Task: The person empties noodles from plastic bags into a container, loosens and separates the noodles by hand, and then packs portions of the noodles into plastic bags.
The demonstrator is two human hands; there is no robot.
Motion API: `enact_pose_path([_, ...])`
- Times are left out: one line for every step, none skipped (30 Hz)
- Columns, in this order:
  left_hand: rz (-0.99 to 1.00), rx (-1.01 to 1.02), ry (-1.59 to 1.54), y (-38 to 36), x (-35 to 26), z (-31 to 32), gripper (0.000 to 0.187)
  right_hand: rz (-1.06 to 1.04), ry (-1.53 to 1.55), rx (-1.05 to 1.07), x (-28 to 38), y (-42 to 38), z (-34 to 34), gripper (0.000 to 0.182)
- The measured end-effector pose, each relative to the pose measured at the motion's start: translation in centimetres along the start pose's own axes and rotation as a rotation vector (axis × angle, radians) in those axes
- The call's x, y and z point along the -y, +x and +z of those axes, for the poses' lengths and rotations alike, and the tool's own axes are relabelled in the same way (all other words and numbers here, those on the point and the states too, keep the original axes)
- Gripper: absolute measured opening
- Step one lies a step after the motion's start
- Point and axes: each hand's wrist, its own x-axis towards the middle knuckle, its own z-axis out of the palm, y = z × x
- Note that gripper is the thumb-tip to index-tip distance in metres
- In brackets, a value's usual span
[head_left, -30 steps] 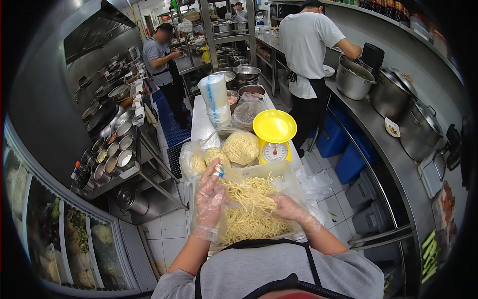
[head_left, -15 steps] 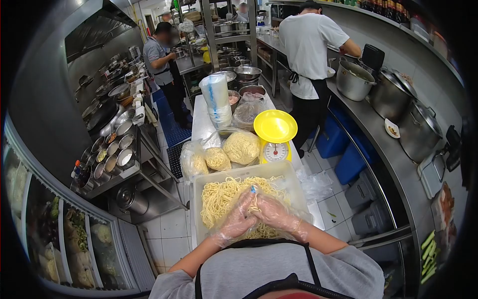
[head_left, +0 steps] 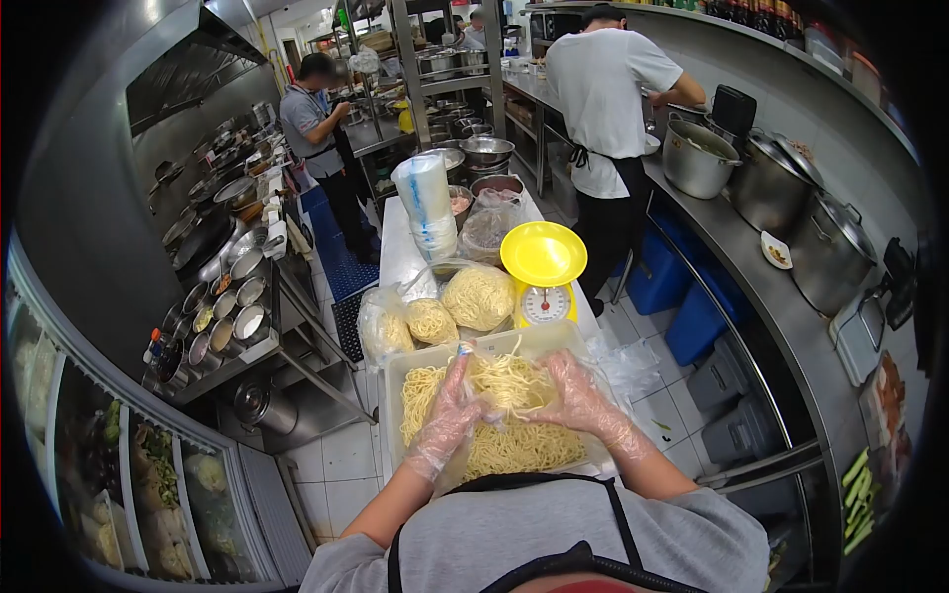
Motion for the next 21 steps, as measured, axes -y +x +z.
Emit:
enact_pose_path([0.022,-0.030,0.022,0.0,-0.4,0.6,0.081,0.003,-0.001,0.000,0.2,-0.1,0.0,0.072])
enact_pose_path([0.020,-0.029,0.021,0.1,-0.7,1.0,0.081,-0.142,0.065,-0.052,0.6,-0.2,0.1,0.075])
enact_pose_path([0.042,-0.007,-0.002,0.2,-1.0,1.4,0.081,-0.286,0.132,-0.104,1.0,-0.2,0.4,0.079])
enact_pose_path([0.062,0.016,-0.024,0.2,-1.4,1.8,0.081,-0.280,0.134,-0.104,0.9,-0.1,1.6,0.079])
enact_pose_path([0.055,0.017,-0.024,0.1,-1.8,2.3,0.081,-0.200,0.306,-0.100,0.2,0.1,3.4,0.078])
enact_pose_path([0.117,0.019,-0.099,0.0,-2.4,2.8,0.080,-0.120,0.476,-0.094,0.0,0.2,4.3,0.077])
enact_pose_path([0.180,0.019,-0.174,-0.2,-3.0,3.2,0.079,-0.117,0.479,-0.092,-0.3,0.1,4.6,0.077])
enact_pose_path([0.179,0.015,-0.172,-0.5,-3.8,3.3,0.079,-0.057,0.467,-0.007,-0.6,0.1,4.7,0.065])
enact_pose_path([0.194,-0.011,-0.195,-0.8,-4.8,2.9,0.078,0.001,0.453,0.079,-0.9,0.1,4.6,0.054])
enact_pose_path([0.208,-0.037,-0.218,-1.1,-5.6,2.5,0.076,0.000,0.455,0.082,-1.6,0.1,4.7,0.054])
enact_pose_path([0.205,-0.042,-0.218,-1.4,-6.1,2.1,0.076,-0.048,0.228,0.172,-2.5,0.0,4.8,0.042])
enact_pose_path([0.260,-0.065,-0.198,-1.7,-6.5,1.6,0.076,-0.097,0.000,0.261,-3.2,-0.1,4.8,0.032])
enact_pose_path([0.316,-0.087,-0.180,-2.0,-6.9,1.2,0.076,-0.099,0.000,0.265,-3.1,-0.1,3.8,0.032])
enact_pose_path([0.310,-0.098,-0.218,-2.2,-7.1,0.8,0.079,-0.117,-0.166,0.231,-2.8,0.0,2.5,0.029])
enact_pose_path([0.310,-0.103,-0.220,-2.2,-7.2,0.6,0.079,-0.133,-0.331,0.195,-2.5,0.3,1.1,0.027])
enact_pose_path([0.332,-0.134,-0.250,-2.1,-7.3,0.5,0.078,-0.133,-0.329,0.199,-2.4,0.7,0.1,0.027])
enact_pose_path([0.350,-0.163,-0.279,-2.1,-7.3,0.4,0.078,-0.097,-0.105,0.270,-2.3,1.1,-0.8,0.027])
enact_pose_path([0.343,-0.162,-0.280,-2.2,-7.2,0.3,0.078,-0.057,0.119,0.335,-2.1,1.4,-1.8,0.026])
enact_pose_path([0.334,-0.159,-0.278,-2.2,-7.0,0.2,0.077,-0.051,0.121,0.336,-1.1,1.7,-3.0,0.026])
enact_pose_path([0.324,-0.157,-0.276,-2.2,-6.8,0.0,0.076,0.048,0.322,0.398,0.3,1.9,-4.2,0.025])
enact_pose_path([0.319,-0.159,-0.277,-2.2,-6.3,-0.3,0.076,0.148,0.525,0.459,1.4,2.2,-5.0,0.025])
